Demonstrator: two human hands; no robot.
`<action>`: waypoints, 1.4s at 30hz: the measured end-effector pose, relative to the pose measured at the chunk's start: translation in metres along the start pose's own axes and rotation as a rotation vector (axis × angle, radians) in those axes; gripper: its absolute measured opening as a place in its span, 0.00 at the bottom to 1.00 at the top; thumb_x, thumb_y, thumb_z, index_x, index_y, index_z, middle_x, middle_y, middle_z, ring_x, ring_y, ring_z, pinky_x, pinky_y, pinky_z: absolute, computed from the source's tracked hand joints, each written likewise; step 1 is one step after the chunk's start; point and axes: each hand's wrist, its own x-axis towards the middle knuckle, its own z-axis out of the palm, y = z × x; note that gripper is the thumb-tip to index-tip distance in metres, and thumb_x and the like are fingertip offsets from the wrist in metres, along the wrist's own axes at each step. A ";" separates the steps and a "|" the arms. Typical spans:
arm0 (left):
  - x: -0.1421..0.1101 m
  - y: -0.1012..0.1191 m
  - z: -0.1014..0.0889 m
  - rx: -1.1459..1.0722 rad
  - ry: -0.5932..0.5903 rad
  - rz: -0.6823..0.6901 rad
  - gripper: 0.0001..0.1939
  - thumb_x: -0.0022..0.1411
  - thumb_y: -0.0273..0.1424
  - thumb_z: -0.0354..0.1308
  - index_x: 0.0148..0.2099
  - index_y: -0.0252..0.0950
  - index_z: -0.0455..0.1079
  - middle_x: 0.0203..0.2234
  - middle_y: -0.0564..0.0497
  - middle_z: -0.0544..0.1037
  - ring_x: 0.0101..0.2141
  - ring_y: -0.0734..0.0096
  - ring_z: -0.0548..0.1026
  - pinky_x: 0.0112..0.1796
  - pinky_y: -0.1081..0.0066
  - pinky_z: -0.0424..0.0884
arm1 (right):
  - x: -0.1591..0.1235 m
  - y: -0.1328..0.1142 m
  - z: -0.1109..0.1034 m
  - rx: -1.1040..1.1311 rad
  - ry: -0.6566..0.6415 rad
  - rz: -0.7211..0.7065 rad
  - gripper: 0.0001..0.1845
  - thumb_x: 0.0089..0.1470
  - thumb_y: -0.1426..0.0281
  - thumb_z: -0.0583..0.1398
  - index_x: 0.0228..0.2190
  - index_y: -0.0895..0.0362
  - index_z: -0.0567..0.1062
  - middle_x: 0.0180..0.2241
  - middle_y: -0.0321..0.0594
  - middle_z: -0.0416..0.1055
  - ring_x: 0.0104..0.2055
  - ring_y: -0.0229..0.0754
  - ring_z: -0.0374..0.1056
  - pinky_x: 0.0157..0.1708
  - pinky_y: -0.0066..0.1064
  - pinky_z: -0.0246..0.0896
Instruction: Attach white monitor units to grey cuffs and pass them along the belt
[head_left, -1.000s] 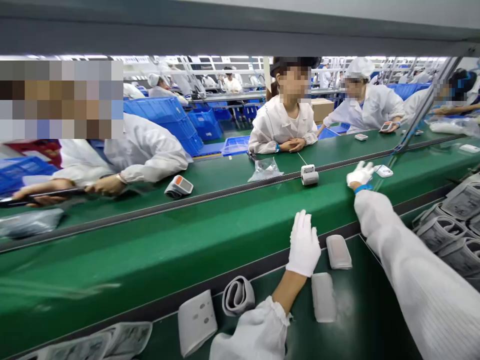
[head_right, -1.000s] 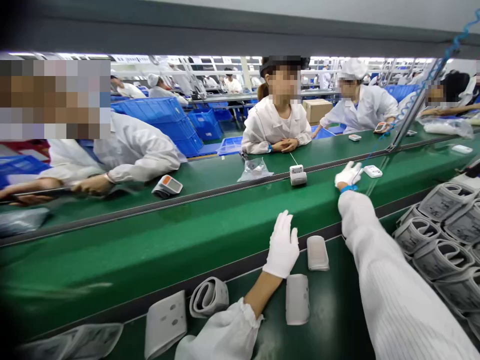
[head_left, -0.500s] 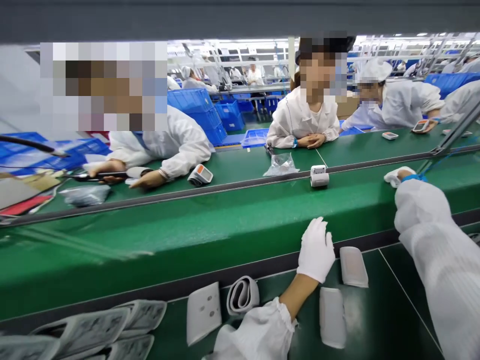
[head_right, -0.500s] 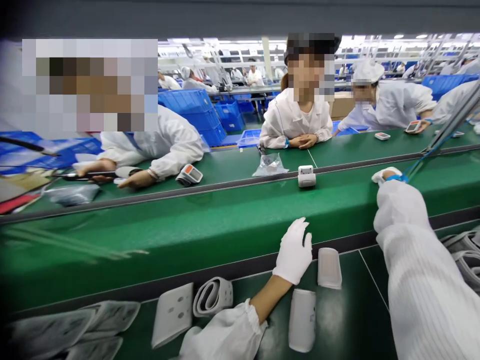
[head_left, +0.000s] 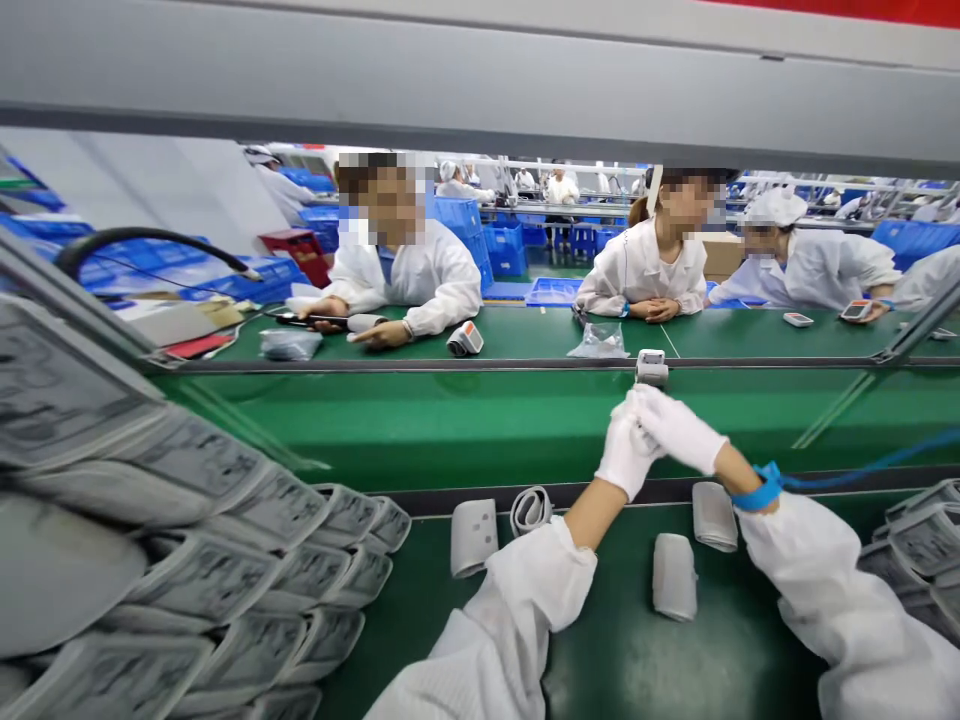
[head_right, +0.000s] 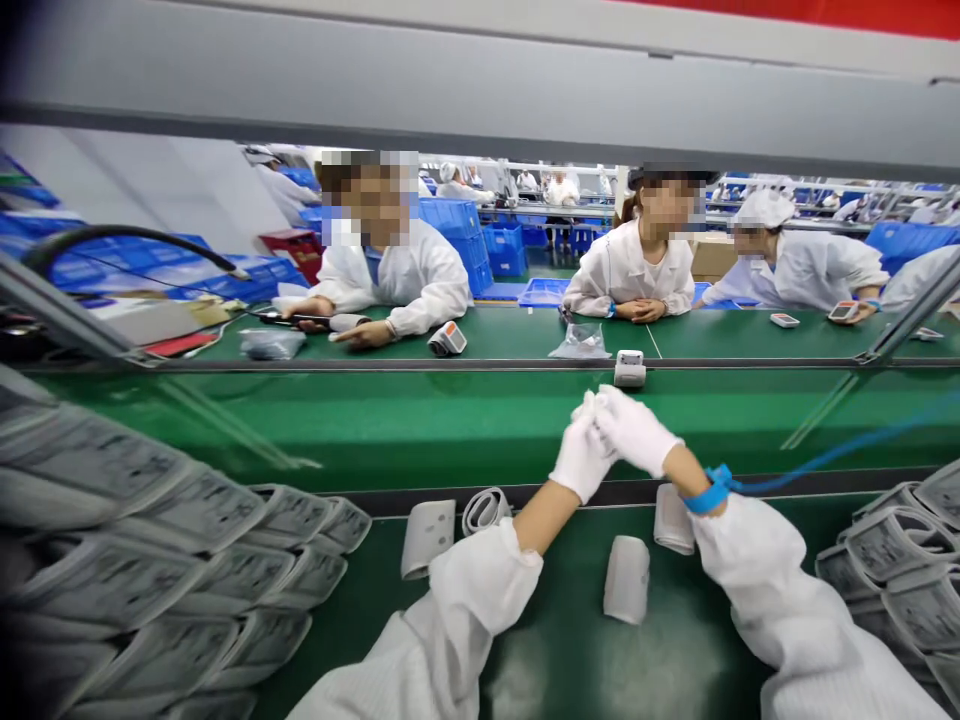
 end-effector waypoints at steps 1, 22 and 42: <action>-0.003 0.015 0.002 -0.058 -0.019 -0.018 0.24 0.70 0.49 0.55 0.55 0.36 0.71 0.51 0.39 0.81 0.45 0.58 0.84 0.42 0.62 0.82 | -0.011 -0.015 0.003 -0.072 0.013 -0.005 0.29 0.67 0.54 0.58 0.59 0.62 0.73 0.51 0.56 0.75 0.56 0.61 0.70 0.59 0.57 0.63; -0.075 0.120 0.050 0.054 -0.297 0.079 0.26 0.62 0.51 0.66 0.48 0.35 0.67 0.32 0.50 0.76 0.25 0.70 0.77 0.18 0.74 0.74 | -0.062 -0.105 -0.059 -0.038 0.437 -0.341 0.47 0.50 0.51 0.74 0.63 0.43 0.58 0.66 0.47 0.60 0.63 0.59 0.70 0.61 0.52 0.71; -0.085 0.141 0.046 0.422 -0.250 0.179 0.29 0.54 0.32 0.69 0.52 0.40 0.56 0.33 0.52 0.79 0.27 0.70 0.78 0.24 0.74 0.75 | -0.020 -0.087 -0.049 0.008 0.254 -0.427 0.52 0.52 0.56 0.74 0.72 0.44 0.60 0.72 0.35 0.58 0.75 0.59 0.52 0.72 0.50 0.58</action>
